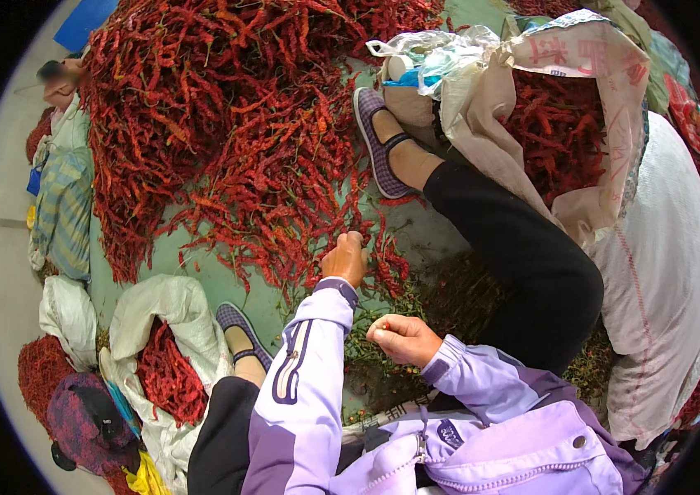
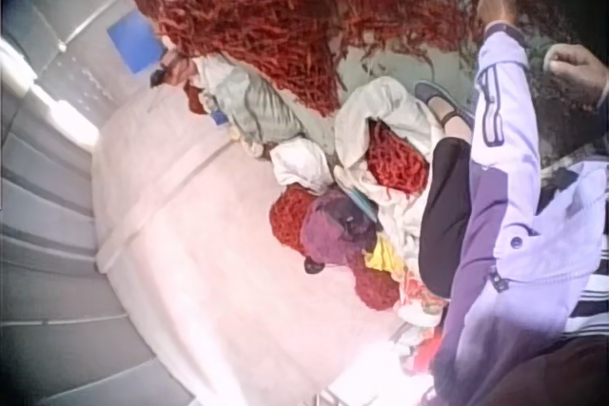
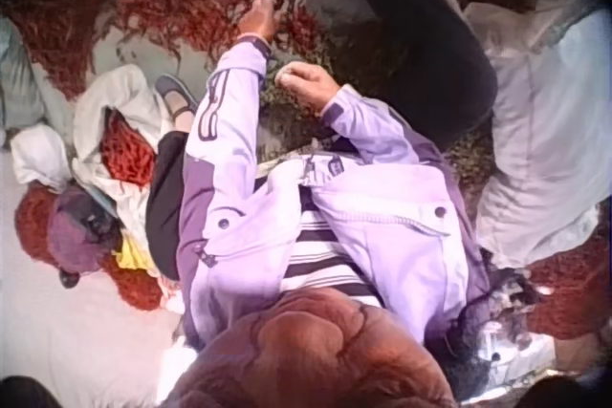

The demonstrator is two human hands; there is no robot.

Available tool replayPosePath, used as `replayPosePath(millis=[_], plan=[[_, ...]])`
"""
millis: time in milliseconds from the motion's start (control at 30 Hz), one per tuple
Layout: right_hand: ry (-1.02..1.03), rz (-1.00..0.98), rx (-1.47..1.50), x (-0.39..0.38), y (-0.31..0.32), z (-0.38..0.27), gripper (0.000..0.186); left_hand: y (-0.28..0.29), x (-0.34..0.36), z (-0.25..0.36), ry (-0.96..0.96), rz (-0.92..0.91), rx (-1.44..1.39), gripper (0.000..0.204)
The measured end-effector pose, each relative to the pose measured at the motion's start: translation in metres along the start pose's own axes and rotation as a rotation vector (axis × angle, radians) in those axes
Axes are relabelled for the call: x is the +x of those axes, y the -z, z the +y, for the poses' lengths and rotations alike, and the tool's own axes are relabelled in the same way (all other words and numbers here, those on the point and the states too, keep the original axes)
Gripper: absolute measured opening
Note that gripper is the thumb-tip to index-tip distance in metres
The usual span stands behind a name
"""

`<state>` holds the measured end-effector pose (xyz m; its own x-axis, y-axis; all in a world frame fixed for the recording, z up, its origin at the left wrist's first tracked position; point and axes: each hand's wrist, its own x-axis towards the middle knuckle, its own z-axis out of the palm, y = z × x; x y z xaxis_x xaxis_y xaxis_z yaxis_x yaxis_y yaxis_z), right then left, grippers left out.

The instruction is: The person sits on the floor and removes stems from dried red chilies by hand, placing the cleaned chilies into a white sack. The person repeatedly picks chilies from a large pile, detaches the stems, and deposits the chilies into the sack.

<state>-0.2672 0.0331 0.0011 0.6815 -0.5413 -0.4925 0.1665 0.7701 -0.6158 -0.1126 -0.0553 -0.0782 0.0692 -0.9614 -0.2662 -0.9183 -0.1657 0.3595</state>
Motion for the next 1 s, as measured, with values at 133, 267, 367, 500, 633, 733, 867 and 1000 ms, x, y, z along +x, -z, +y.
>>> replayPosePath(millis=[133, 267, 367, 500, 633, 733, 867, 1000], plan=[[0.030, 0.016, -0.186, 0.002, -0.001, 0.000, 0.012, 0.010, 0.011, -0.001, -0.048, -0.086, 0.054, 0.021], [0.031, 0.021, -0.163, 0.001, -0.005, 0.000, 0.011, 0.015, 0.020, 0.002, -0.102, -0.138, 0.137, 0.019], [-0.004, 0.051, -0.139, 0.004, -0.002, 0.001, 0.012, 0.020, 0.014, -0.010, -0.053, -0.120, -0.086, 0.018], [0.042, 0.102, -0.034, 0.010, -0.002, 0.005, 0.015, 0.024, -0.024, -0.053, 0.191, -0.078, -1.177, 0.015], [0.086, 0.129, 0.030, 0.008, 0.010, 0.000, 0.012, 0.028, -0.056, -0.048, 0.300, -0.059, -1.881, 0.017], [0.089, 0.186, 0.057, 0.009, 0.005, -0.006, 0.010, 0.031, -0.071, -0.045, 0.249, 0.042, -2.026, 0.021], [0.205, 0.218, 0.040, 0.015, 0.010, -0.004, 0.012, 0.038, -0.077, -0.029, 0.258, 0.140, -1.750, 0.015], [0.271, 0.308, -0.037, 0.012, 0.014, -0.009, 0.019, 0.044, -0.085, -0.008, -0.078, -0.006, -1.249, 0.012]])
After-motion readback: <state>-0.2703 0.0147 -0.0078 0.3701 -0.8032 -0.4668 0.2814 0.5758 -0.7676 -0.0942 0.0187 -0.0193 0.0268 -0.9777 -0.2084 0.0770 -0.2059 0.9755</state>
